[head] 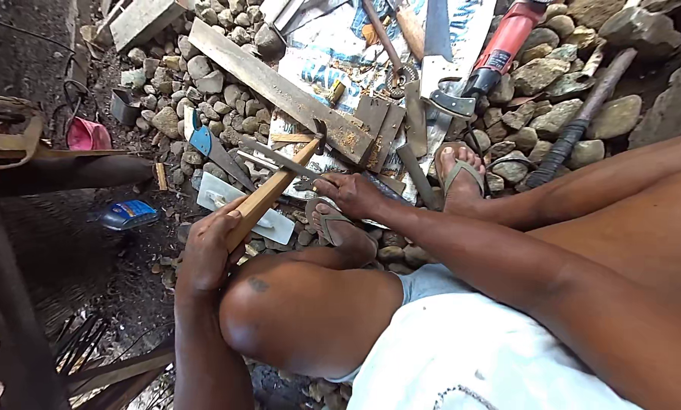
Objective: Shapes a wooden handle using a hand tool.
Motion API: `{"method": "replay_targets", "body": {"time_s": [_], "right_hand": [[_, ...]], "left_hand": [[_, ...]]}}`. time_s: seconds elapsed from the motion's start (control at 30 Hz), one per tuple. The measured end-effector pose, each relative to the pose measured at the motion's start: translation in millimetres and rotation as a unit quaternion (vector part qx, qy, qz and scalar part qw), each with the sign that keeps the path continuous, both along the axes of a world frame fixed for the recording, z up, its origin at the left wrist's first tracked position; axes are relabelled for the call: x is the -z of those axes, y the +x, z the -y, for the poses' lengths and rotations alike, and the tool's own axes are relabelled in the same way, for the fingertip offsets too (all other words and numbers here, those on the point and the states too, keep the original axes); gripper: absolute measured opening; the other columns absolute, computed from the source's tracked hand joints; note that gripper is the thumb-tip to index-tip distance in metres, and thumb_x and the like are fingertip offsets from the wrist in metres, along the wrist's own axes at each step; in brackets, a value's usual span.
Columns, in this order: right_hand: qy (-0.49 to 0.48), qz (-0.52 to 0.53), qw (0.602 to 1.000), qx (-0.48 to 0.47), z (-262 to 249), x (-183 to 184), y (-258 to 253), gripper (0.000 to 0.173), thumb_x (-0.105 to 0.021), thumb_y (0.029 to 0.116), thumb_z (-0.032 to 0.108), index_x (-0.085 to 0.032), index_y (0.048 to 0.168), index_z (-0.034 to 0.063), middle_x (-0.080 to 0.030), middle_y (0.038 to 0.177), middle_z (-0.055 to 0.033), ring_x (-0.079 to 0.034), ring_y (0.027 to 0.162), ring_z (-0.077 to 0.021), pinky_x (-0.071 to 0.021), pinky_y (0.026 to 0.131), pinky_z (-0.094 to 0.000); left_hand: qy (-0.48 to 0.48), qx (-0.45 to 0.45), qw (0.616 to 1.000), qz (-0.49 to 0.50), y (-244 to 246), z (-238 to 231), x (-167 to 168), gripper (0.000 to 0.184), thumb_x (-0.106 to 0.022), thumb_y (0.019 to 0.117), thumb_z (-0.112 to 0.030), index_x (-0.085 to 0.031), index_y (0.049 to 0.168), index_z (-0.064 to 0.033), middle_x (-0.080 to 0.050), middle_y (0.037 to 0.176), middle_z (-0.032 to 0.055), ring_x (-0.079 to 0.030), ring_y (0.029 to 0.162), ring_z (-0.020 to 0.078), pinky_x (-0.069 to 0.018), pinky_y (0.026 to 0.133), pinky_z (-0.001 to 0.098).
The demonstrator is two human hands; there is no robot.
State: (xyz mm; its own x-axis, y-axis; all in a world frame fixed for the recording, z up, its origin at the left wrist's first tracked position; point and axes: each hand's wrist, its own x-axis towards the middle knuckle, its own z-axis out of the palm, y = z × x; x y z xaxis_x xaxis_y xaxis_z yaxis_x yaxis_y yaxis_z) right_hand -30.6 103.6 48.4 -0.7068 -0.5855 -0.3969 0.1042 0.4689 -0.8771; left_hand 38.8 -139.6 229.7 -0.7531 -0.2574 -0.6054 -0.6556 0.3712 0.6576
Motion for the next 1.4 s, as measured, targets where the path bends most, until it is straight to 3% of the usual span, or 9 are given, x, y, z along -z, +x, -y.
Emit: {"method": "replay_targets", "body": {"time_s": [0.1, 0.23, 0.37, 0.5, 0.67, 0.83, 0.97, 1.13, 1.4], "right_hand": [[-0.038, -0.046, 0.998, -0.009, 0.9, -20.7, 18.2, 0.055, -0.037, 0.106, 0.063, -0.07, 0.12, 0.0206, -0.068, 0.075, -0.0068, -0.069, 0.069, -0.0261, -0.0563, 0.062, -0.0541], [-0.037, -0.01, 0.999, -0.015, 2.9, -7.1, 6.4, 0.059, -0.033, 0.1063, 0.064, -0.069, 0.115, 0.0189, -0.068, 0.08, -0.0083, -0.069, 0.076, -0.0277, -0.0544, 0.07, -0.0571], [-0.054, -0.081, 0.995, 0.015, 4.4, -30.4, 29.7, 0.051, -0.039, 0.1063, 0.061, -0.07, 0.117, 0.0214, -0.063, 0.066, -0.0025, -0.064, 0.057, -0.0206, -0.0536, 0.051, -0.0481], [-0.03, -0.009, 1.0, 0.0, 2.0, -5.0, 7.1, 0.059, -0.034, 0.1068, 0.063, -0.069, 0.124, 0.0188, -0.071, 0.087, -0.0109, -0.071, 0.082, -0.0305, -0.0554, 0.075, -0.0589], [-0.052, -0.062, 0.997, 0.009, 3.3, -28.7, 27.5, 0.052, -0.038, 0.1062, 0.062, -0.069, 0.123, 0.0229, -0.065, 0.07, -0.0038, -0.066, 0.061, -0.0221, -0.0546, 0.054, -0.0501], [-0.008, 0.012, 1.0, 0.019, -3.5, 12.8, -1.9, 0.06, -0.032, 0.1066, 0.064, -0.07, 0.127, 0.021, -0.075, 0.098, -0.0108, -0.072, 0.094, -0.0306, -0.0554, 0.083, -0.0609], [-0.031, -0.029, 0.999, -0.019, -1.4, -10.8, 12.4, 0.058, -0.036, 0.1062, 0.064, -0.068, 0.129, 0.0217, -0.071, 0.082, -0.0081, -0.07, 0.077, -0.0275, -0.0564, 0.071, -0.056], [-0.002, 0.03, 0.999, 0.016, -5.2, 18.4, -9.1, 0.062, -0.032, 0.1072, 0.063, -0.07, 0.123, 0.017, -0.074, 0.099, -0.0134, -0.071, 0.095, -0.0325, -0.0542, 0.085, -0.0617], [-0.009, 0.016, 1.0, 0.009, -2.0, 14.8, -7.3, 0.059, -0.034, 0.1067, 0.063, -0.069, 0.128, 0.0206, -0.074, 0.098, -0.0132, -0.072, 0.094, -0.0336, -0.0546, 0.083, -0.0629]], "left_hand": [[-0.001, -0.003, 1.0, 0.002, 1.3, -2.0, 0.7, 0.046, -0.034, 0.1075, -0.031, -0.063, 0.141, -0.0206, -0.064, 0.075, 0.0053, -0.043, 0.044, 0.0084, -0.035, 0.039, 0.0212], [-0.015, 0.006, 1.0, -0.008, 0.9, -4.5, -1.1, 0.046, -0.033, 0.1076, -0.03, -0.064, 0.14, -0.0218, -0.063, 0.073, 0.0055, -0.041, 0.043, 0.0088, -0.0335, 0.038, 0.0219], [-0.021, 0.02, 1.0, -0.005, 1.1, -7.4, 0.0, 0.046, -0.032, 0.1072, -0.033, -0.065, 0.138, -0.0227, -0.065, 0.077, 0.0058, -0.043, 0.044, 0.0092, -0.0352, 0.039, 0.0226], [-0.032, 0.025, 0.999, -0.006, 0.1, -10.3, -3.6, 0.046, -0.033, 0.1072, -0.03, -0.064, 0.14, -0.0225, -0.062, 0.073, 0.005, -0.042, 0.044, 0.0095, -0.0349, 0.039, 0.0232], [-0.027, 0.021, 0.999, -0.005, 0.7, -7.3, -0.3, 0.046, -0.033, 0.1066, -0.03, -0.065, 0.139, -0.0212, -0.065, 0.074, 0.0056, -0.043, 0.043, 0.0091, -0.0353, 0.038, 0.0224], [-0.017, 0.017, 1.0, -0.004, -1.1, -5.6, -1.4, 0.047, -0.033, 0.1067, -0.03, -0.063, 0.142, -0.0209, -0.063, 0.074, 0.0049, -0.043, 0.044, 0.009, -0.036, 0.04, 0.0225], [-0.025, 0.015, 1.0, -0.004, -0.5, -6.3, 1.1, 0.047, -0.033, 0.1061, -0.03, -0.063, 0.141, -0.0215, -0.063, 0.073, 0.0049, -0.043, 0.044, 0.0093, -0.0357, 0.04, 0.0229], [-0.031, 0.032, 0.999, -0.008, -0.3, -3.4, 1.4, 0.047, -0.034, 0.106, -0.031, -0.063, 0.142, -0.0224, -0.063, 0.074, 0.0053, -0.044, 0.045, 0.0107, -0.0365, 0.04, 0.0241], [-0.021, 0.023, 0.999, -0.008, 1.0, -2.7, 1.9, 0.047, -0.033, 0.1068, -0.031, -0.062, 0.143, -0.0209, -0.064, 0.075, 0.0049, -0.045, 0.046, 0.0098, -0.0376, 0.04, 0.0232]]}}
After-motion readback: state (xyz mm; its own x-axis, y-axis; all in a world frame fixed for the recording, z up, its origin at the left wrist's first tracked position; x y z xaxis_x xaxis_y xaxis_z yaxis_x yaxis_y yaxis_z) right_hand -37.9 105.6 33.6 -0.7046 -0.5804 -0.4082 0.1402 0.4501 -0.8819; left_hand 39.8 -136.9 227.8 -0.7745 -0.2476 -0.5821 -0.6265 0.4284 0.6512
